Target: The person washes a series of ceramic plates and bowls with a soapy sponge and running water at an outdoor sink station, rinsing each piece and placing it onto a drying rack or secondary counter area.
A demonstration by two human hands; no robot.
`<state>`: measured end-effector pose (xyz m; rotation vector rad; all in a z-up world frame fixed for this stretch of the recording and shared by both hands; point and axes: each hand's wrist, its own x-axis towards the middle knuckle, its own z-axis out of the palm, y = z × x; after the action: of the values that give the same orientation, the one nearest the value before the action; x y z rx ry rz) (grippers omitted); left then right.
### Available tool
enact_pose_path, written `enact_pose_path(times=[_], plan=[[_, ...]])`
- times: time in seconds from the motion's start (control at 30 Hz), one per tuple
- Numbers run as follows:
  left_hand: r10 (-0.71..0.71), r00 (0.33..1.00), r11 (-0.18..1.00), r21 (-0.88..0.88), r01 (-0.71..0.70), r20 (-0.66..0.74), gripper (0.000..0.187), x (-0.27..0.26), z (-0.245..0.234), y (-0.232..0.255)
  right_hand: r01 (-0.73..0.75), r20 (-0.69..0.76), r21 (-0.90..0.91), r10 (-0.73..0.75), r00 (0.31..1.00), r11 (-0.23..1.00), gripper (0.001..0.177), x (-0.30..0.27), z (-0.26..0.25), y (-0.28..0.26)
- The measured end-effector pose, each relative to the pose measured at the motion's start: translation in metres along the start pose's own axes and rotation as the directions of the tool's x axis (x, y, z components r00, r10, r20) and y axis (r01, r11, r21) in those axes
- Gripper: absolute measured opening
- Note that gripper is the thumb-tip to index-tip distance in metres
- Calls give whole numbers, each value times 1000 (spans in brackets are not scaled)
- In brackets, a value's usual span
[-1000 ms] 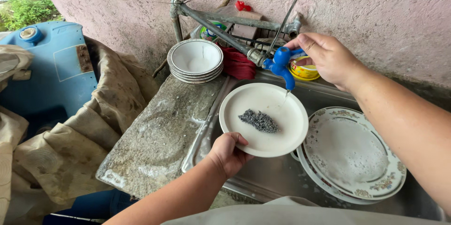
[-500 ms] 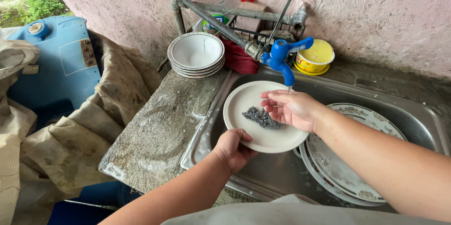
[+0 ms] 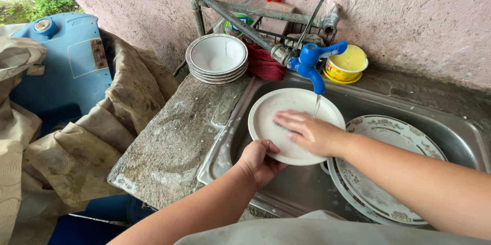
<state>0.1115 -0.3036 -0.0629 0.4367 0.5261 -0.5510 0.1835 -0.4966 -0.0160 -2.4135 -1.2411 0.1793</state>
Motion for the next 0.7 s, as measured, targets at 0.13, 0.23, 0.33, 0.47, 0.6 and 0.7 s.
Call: enact_pose_path(times=[0.13, 0.23, 0.33, 0.47, 0.6, 0.7], plan=[[-6, 999, 1000, -11, 5, -41, 38, -4, 3, 1, -189, -110, -64, 181, 977, 980, 59, 6, 0, 19], [0, 999, 1000, -8, -1, -38, 38, 0, 0, 5, -58, -40, -63, 56, 998, 996, 57, 11, 8, 19], [-2, 1000, 1000, 9, 3, -21, 37, 5, -7, 9, 11, 47, -54, -8, 999, 999, 56, 10, 6, 24], [0, 998, 1000, -1, 0, -64, 36, 8, -6, 10, -118, -22, -129, 116, 993, 985, 56, 8, -9, 33], [1, 998, 999, 37, 1, -65, 35, 16, -5, 10, -49, 184, 63, 36, 982, 997, 60, -5, -7, 10], [-6, 999, 999, 48, 8, -43, 39, 20, -5, 12, 128, 229, 64, -139, 963, 990, 59, -13, -12, 14]])
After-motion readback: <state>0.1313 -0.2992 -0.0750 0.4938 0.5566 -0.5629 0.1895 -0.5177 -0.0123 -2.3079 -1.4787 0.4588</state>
